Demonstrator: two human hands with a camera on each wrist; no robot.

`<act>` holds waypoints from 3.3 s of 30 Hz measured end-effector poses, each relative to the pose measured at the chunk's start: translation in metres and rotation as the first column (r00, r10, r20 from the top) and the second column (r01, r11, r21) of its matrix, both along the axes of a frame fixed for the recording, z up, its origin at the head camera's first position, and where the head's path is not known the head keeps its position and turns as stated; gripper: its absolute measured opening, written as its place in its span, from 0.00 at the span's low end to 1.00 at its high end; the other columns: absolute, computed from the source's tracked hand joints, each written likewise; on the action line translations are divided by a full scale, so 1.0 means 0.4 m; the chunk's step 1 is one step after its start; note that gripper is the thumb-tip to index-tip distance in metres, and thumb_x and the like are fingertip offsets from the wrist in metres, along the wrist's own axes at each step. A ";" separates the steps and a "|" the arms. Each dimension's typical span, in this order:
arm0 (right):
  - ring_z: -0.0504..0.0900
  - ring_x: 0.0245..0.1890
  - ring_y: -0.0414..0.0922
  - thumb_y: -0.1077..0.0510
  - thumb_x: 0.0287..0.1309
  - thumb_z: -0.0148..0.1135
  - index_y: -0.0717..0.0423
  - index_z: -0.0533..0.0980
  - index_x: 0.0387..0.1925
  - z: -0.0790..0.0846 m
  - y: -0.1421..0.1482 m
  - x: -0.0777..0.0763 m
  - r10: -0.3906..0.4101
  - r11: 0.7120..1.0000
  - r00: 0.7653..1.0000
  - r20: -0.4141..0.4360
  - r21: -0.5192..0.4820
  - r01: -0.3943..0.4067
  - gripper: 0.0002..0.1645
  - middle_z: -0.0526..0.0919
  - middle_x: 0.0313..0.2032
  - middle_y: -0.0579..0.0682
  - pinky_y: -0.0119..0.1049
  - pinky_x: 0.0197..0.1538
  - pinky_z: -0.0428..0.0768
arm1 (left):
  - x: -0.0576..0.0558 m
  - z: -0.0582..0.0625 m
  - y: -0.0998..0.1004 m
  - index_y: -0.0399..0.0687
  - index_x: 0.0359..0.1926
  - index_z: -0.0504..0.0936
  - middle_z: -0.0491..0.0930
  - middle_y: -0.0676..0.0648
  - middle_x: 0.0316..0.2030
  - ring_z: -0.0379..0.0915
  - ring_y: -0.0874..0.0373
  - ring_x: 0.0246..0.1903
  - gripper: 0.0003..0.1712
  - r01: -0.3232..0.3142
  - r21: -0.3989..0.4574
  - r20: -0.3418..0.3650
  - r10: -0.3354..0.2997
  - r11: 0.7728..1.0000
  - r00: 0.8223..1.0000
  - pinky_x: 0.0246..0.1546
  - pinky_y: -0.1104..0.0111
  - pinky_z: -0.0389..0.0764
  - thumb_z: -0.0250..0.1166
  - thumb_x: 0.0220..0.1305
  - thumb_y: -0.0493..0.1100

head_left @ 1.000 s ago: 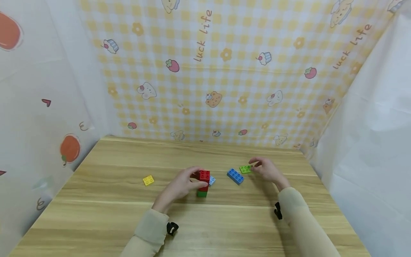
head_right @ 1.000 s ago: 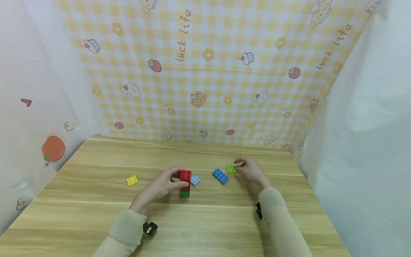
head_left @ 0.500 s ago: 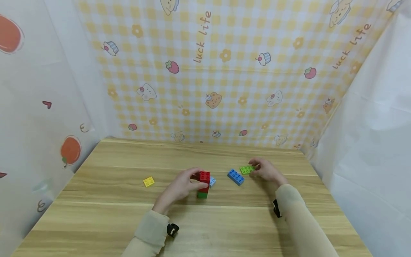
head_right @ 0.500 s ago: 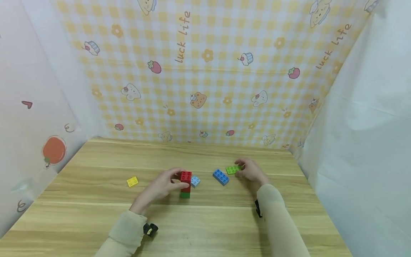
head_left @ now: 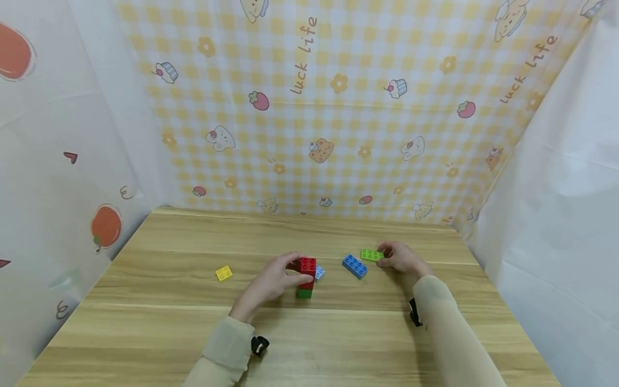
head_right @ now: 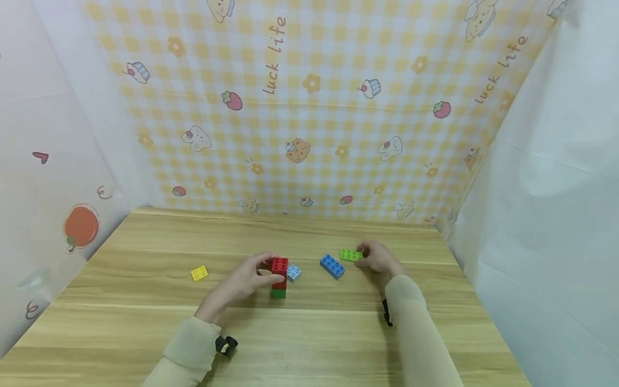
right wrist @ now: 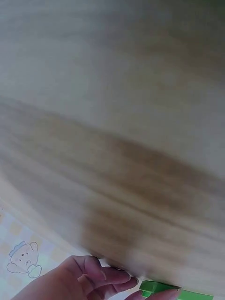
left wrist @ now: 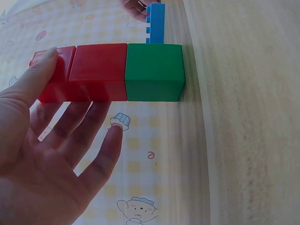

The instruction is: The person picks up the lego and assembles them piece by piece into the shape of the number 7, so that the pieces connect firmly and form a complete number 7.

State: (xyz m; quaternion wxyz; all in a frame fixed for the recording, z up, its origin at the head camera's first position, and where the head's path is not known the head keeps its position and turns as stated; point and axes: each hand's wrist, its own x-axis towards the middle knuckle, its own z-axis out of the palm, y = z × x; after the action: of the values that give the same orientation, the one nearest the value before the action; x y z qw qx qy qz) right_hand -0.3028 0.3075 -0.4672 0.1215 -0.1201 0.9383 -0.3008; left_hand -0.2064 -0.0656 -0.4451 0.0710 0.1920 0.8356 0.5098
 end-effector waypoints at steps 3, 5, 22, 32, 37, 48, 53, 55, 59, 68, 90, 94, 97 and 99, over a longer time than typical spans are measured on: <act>0.75 0.43 0.51 0.58 0.57 0.70 0.60 0.77 0.49 0.001 0.000 0.000 0.008 1.000 1.000 -0.011 0.004 -0.008 0.19 0.76 0.42 0.55 0.49 0.48 0.74 | 0.001 0.000 0.000 0.50 0.55 0.79 0.79 0.52 0.45 0.73 0.57 0.46 0.24 0.001 -0.004 -0.005 -0.001 1.000 1.000 0.45 0.59 0.76 0.71 0.60 0.52; 0.75 0.43 0.51 0.58 0.57 0.70 0.61 0.77 0.48 0.004 0.000 0.000 0.009 1.000 1.000 -0.019 -0.002 -0.009 0.19 0.77 0.42 0.54 0.49 0.48 0.74 | 0.001 -0.001 -0.001 0.50 0.55 0.79 0.79 0.52 0.45 0.73 0.57 0.46 0.24 0.000 -0.007 -0.009 0.000 1.000 1.000 0.46 0.59 0.75 0.70 0.60 0.52; 0.77 0.43 0.50 0.56 0.61 0.67 0.64 0.74 0.54 0.058 -0.050 0.025 -0.073 0.984 0.997 -0.027 -0.164 0.068 0.24 0.79 0.44 0.56 0.43 0.45 0.78 | -0.005 -0.005 -0.001 0.49 0.57 0.78 0.79 0.52 0.45 0.73 0.56 0.47 0.27 -0.009 -0.007 -0.001 0.009 1.000 1.000 0.48 0.57 0.75 0.71 0.60 0.54; 0.76 0.43 0.50 0.47 0.58 0.69 0.56 0.76 0.56 0.143 -0.124 0.094 -0.090 0.966 0.988 -0.122 -0.253 0.057 0.28 0.80 0.43 0.53 0.42 0.41 0.75 | -0.007 -0.003 0.003 0.49 0.57 0.78 0.79 0.53 0.45 0.74 0.57 0.46 0.27 0.005 -0.015 -0.010 -0.005 1.000 1.000 0.46 0.59 0.76 0.70 0.60 0.54; 0.77 0.41 0.52 0.47 0.57 0.71 0.56 0.77 0.56 0.176 -0.172 0.131 -0.064 0.945 0.987 -0.146 -0.327 0.013 0.29 0.81 0.40 0.53 0.42 0.39 0.75 | -0.006 -0.001 0.002 0.49 0.57 0.78 0.79 0.53 0.45 0.73 0.58 0.46 0.27 0.006 -0.026 -0.015 -0.006 1.000 1.000 0.46 0.59 0.76 0.70 0.60 0.54; 0.79 0.38 0.48 0.55 0.57 0.71 0.58 0.78 0.53 0.207 -0.260 0.186 -0.032 0.900 0.973 -0.227 -0.431 -0.071 0.23 0.82 0.36 0.52 0.44 0.46 0.80 | -0.006 0.003 -0.003 0.49 0.55 0.80 0.79 0.53 0.44 0.74 0.56 0.46 0.25 0.000 -0.005 -0.007 0.000 1.000 1.000 0.45 0.60 0.76 0.71 0.60 0.54; 0.79 0.38 0.48 0.56 0.57 0.71 0.58 0.78 0.54 0.208 -0.290 0.200 -0.016 0.890 0.969 -0.248 -0.444 -0.099 0.23 0.82 0.36 0.51 0.44 0.47 0.80 | -0.009 0.004 -0.002 0.49 0.54 0.80 0.80 0.53 0.44 0.74 0.56 0.46 0.24 0.010 0.014 -0.014 -0.010 1.000 1.000 0.45 0.60 0.77 0.71 0.60 0.53; 0.79 0.39 0.48 0.56 0.57 0.71 0.58 0.78 0.54 0.206 -0.300 0.204 -0.025 0.884 0.972 -0.235 -0.459 -0.088 0.23 0.82 0.36 0.52 0.43 0.47 0.79 | -0.010 0.004 0.000 0.49 0.54 0.80 0.80 0.53 0.44 0.74 0.57 0.46 0.24 0.021 0.016 -0.017 -0.020 1.000 1.000 0.45 0.59 0.77 0.70 0.60 0.53; 0.80 0.39 0.48 0.56 0.57 0.71 0.59 0.78 0.54 0.202 -0.318 0.210 -0.044 0.867 0.978 -0.204 -0.494 -0.064 0.23 0.83 0.37 0.53 0.40 0.46 0.80 | -0.011 0.006 0.005 0.48 0.53 0.80 0.80 0.54 0.43 0.74 0.58 0.46 0.23 0.042 0.015 -0.014 -0.042 0.999 0.999 0.46 0.59 0.76 0.70 0.61 0.53; 0.79 0.42 0.51 0.62 0.57 0.70 0.62 0.78 0.53 0.188 -0.351 0.223 -0.067 0.822 0.982 -0.178 -0.568 -0.047 0.22 0.81 0.46 0.57 0.37 0.43 0.79 | -0.008 0.001 0.004 0.49 0.53 0.80 0.80 0.54 0.43 0.74 0.57 0.46 0.22 0.053 0.041 -0.004 -0.053 0.998 0.999 0.46 0.59 0.77 0.70 0.61 0.52; 0.80 0.38 0.44 0.55 0.56 0.72 0.53 0.80 0.49 0.146 -0.425 0.245 0.046 0.867 0.977 -0.207 -0.478 -0.142 0.18 0.81 0.43 0.47 0.40 0.44 0.80 | -0.004 -0.012 -0.015 0.54 0.53 0.81 0.81 0.54 0.45 0.76 0.56 0.47 0.20 0.051 0.094 0.032 -0.054 0.994 0.998 0.48 0.55 0.77 0.70 0.61 0.52; 0.80 0.38 0.43 0.54 0.56 0.72 0.52 0.80 0.48 0.145 -0.430 0.247 0.055 0.875 0.977 -0.206 -0.462 -0.147 0.18 0.82 0.43 0.45 0.41 0.45 0.80 | -0.003 -0.014 -0.016 0.53 0.53 0.80 0.80 0.53 0.46 0.75 0.56 0.48 0.21 0.054 0.110 0.031 -0.058 0.992 0.998 0.49 0.54 0.76 0.70 0.61 0.51; 0.80 0.38 0.43 0.54 0.56 0.72 0.52 0.80 0.48 0.144 -0.432 0.246 0.056 0.878 0.978 -0.201 -0.456 -0.144 0.18 0.82 0.42 0.44 0.42 0.45 0.79 | -0.004 -0.014 -0.017 0.53 0.53 0.80 0.80 0.53 0.47 0.75 0.56 0.48 0.20 0.051 0.109 0.027 -0.054 0.993 0.998 0.49 0.55 0.76 0.70 0.61 0.51; 0.80 0.38 0.43 0.55 0.56 0.72 0.52 0.80 0.48 0.144 -0.432 0.245 0.061 0.876 0.977 -0.202 -0.459 -0.149 0.18 0.82 0.42 0.45 0.43 0.45 0.79 | -0.005 -0.015 -0.018 0.51 0.53 0.80 0.80 0.52 0.46 0.75 0.56 0.48 0.21 0.049 0.115 0.033 -0.053 0.992 0.998 0.49 0.55 0.77 0.70 0.61 0.51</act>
State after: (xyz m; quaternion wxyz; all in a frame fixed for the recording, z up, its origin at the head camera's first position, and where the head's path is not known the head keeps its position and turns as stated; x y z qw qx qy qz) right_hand -0.2047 0.1347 -0.4098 0.0188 -0.2239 0.8360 -0.5007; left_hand -0.2083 -0.0728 -0.4510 0.0879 0.2076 0.7984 0.5583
